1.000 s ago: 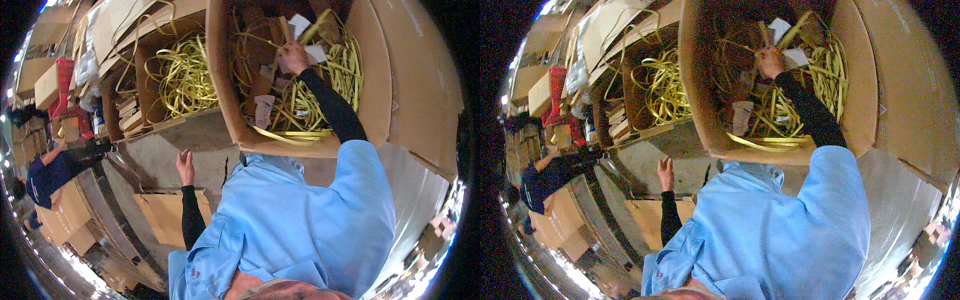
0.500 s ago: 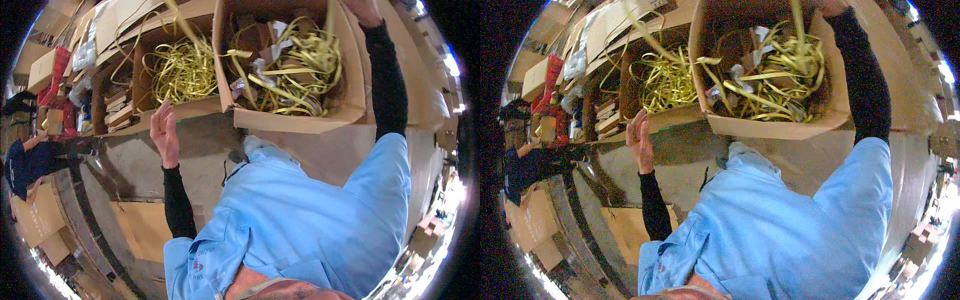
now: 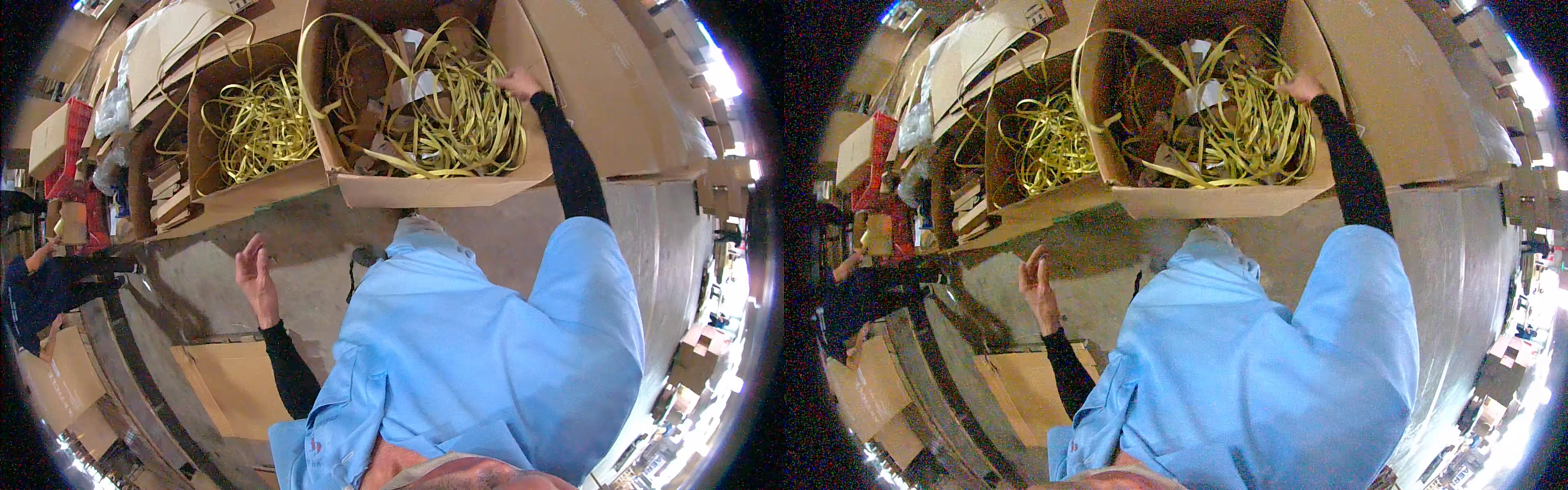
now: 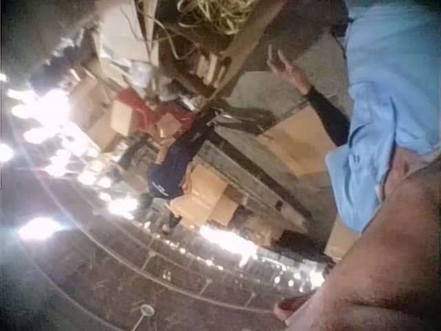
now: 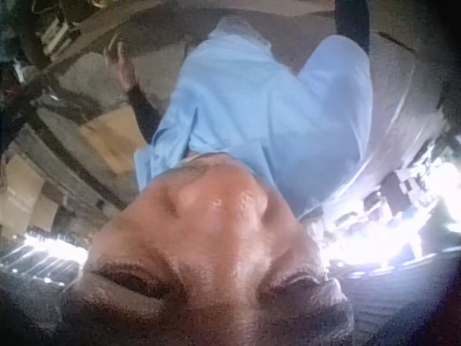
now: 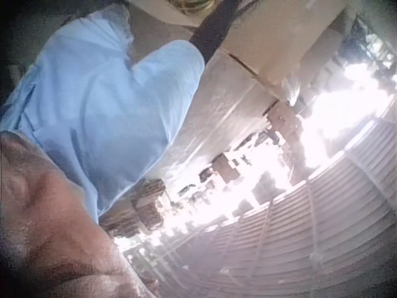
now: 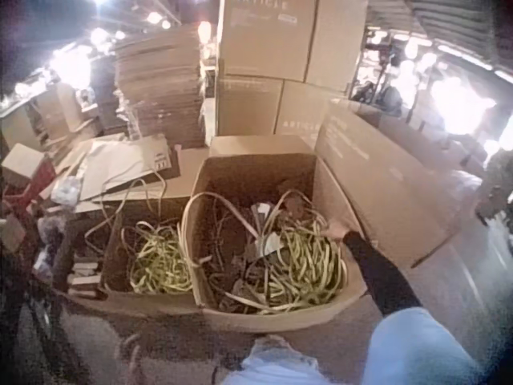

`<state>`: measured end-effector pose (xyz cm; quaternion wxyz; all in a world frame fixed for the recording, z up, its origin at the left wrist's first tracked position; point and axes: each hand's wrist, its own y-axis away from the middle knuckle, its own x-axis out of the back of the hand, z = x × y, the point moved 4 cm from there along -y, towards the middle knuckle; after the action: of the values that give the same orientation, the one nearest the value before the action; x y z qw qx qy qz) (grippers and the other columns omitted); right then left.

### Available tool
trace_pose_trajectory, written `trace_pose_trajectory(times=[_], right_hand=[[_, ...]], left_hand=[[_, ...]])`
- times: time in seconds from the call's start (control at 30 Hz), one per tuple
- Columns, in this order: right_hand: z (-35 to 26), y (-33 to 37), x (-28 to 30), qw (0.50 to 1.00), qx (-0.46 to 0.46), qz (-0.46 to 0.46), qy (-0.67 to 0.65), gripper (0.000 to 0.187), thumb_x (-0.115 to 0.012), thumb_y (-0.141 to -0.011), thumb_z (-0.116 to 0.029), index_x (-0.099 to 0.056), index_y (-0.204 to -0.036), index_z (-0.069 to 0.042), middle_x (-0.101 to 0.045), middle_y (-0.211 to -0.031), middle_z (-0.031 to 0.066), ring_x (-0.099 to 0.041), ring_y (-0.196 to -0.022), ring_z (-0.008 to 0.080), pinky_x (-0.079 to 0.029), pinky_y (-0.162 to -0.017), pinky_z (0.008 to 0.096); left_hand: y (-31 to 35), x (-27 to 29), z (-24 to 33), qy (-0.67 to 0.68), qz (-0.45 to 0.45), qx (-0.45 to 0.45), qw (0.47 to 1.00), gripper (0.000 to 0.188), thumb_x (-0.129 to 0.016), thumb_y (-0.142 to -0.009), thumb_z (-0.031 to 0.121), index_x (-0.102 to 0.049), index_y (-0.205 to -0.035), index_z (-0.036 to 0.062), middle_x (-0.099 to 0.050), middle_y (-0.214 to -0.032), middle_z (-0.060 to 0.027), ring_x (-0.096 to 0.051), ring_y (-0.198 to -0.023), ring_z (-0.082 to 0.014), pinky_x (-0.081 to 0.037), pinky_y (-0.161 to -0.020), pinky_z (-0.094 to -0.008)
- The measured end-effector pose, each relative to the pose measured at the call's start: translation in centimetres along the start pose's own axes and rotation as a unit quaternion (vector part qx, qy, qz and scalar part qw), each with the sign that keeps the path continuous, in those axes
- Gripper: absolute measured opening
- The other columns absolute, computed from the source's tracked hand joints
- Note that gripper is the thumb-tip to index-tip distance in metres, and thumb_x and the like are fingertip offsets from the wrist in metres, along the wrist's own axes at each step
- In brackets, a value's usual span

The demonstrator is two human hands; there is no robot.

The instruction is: The person sorts yellow ribbons and cardboard pieces from a large cardboard box. They repeatedly pull out tangled ribbons, separate them by hand, and place them back into the box while occasionally handling small cardboard pieces.

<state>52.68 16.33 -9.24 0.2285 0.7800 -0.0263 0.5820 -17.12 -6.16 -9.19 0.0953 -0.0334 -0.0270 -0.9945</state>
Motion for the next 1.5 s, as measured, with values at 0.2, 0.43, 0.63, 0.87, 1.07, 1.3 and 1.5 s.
trace_pose_trajectory(times=[0.2, 0.43, 0.63, 0.87, 1.07, 1.3, 1.5], right_hand=[[2.5, -2.3, -5.5, 0.98, -0.039, 0.159, -0.11, 0.071, -0.074, -0.076, -0.053, -0.064, -0.112, 0.008, -0.066, -0.114, 0.0266, -0.064, -0.107, 0.0367, -0.049, -0.092, 0.0448], [5.9, -7.8, -5.6, 0.955, -0.094, 0.229, -0.163, 0.054, -0.067, -0.081, -0.039, -0.063, -0.109, 0.007, -0.065, -0.103, 0.0319, -0.064, -0.097, 0.0462, -0.051, -0.087, 0.0526], [6.1, -7.9, -9.6, 0.969, -0.082, 0.111, -0.206, 0.046, -0.066, -0.078, -0.023, -0.059, -0.104, 0.014, -0.065, -0.097, 0.029, -0.063, -0.095, 0.0413, -0.049, -0.082, 0.0467], [6.7, -6.3, -7.6, 0.979, -0.061, 0.04, -0.191, 0.02, -0.068, -0.083, -0.015, -0.065, -0.09, 0.003, -0.057, -0.073, 0.0064, -0.05, -0.062, 0.0165, -0.041, -0.056, 0.0349], [2.7, 2.3, 4.3, 0.9, 0.097, 0.098, -0.413, 0.023, -0.068, -0.092, -0.024, -0.071, -0.104, -0.005, -0.067, -0.081, -0.0008, -0.054, -0.068, 0.0035, -0.042, -0.059, 0.021], [-8.1, 17.5, 22.7, 0.731, 0.349, 0.052, -0.585, 0.037, -0.063, -0.096, -0.034, -0.064, -0.114, -0.002, -0.069, -0.092, 0.0031, -0.065, -0.074, 0.0128, -0.053, -0.063, 0.0273], [-21.0, 24.7, 26.0, 0.658, 0.56, 0.018, -0.504, 0.034, -0.054, -0.101, -0.033, -0.063, -0.118, -0.005, -0.069, -0.087, 0.0008, -0.064, -0.066, 0.0096, -0.054, -0.059, 0.0235]], left_hand=[[0.1, -3.5, 1.1, -0.061, 0.048, 0.021, 0.997, 0.029, -0.058, -0.1, 0.013, -0.059, -0.124, -0.0013, -0.063, -0.125, -0.0111, -0.06, -0.11, -0.0174, -0.048, -0.095, -0.0304], [-3.2, -15.6, 4.8, -0.048, -0.008, -0.051, 0.997, 0.026, -0.057, -0.098, 0.008, -0.06, -0.122, -0.0008, -0.065, -0.123, -0.0109, -0.062, -0.11, -0.0183, -0.049, -0.093, -0.03], [-4.1, -25.2, 8.1, -0.139, -0.042, -0.149, 0.978, 0.02, -0.062, -0.094, 0.008, -0.065, -0.112, -0.0007, -0.068, -0.116, -0.0124, -0.064, -0.108, -0.0188, -0.049, -0.095, -0.0335], [-4.9, -30.0, 7.3, -0.375, -0.114, -0.208, 0.896, 0.023, -0.07, -0.088, 0.02, -0.065, -0.106, 0.0057, -0.069, -0.108, -0.0101, -0.067, -0.091, -0.0292, -0.053, -0.077, -0.0363], [-4.6, -29.0, 6.9, -0.388, -0.135, -0.223, 0.884, 0.028, -0.07, -0.088, 0.022, -0.064, -0.11, 0.0053, -0.068, -0.109, -0.0103, -0.067, -0.094, -0.0293, -0.053, -0.078, -0.0371], [-5.8, -31.1, 9.2, -0.156, -0.23, -0.165, 0.946, 0.057, -0.08, -0.078, 0.023, -0.057, -0.126, 0.001, -0.061, -0.124, -0.0157, -0.06, -0.114, -0.03, -0.048, -0.097, -0.038], [-6.6, -37.0, 19.1, -0.104, -0.224, -0.367, 0.897, 0.097, -0.091, -0.066, 0.028, -0.036, -0.142, 0.0016, -0.043, -0.141, -0.0204, -0.048, -0.127, -0.032, -0.041, -0.106, -0.0417]])
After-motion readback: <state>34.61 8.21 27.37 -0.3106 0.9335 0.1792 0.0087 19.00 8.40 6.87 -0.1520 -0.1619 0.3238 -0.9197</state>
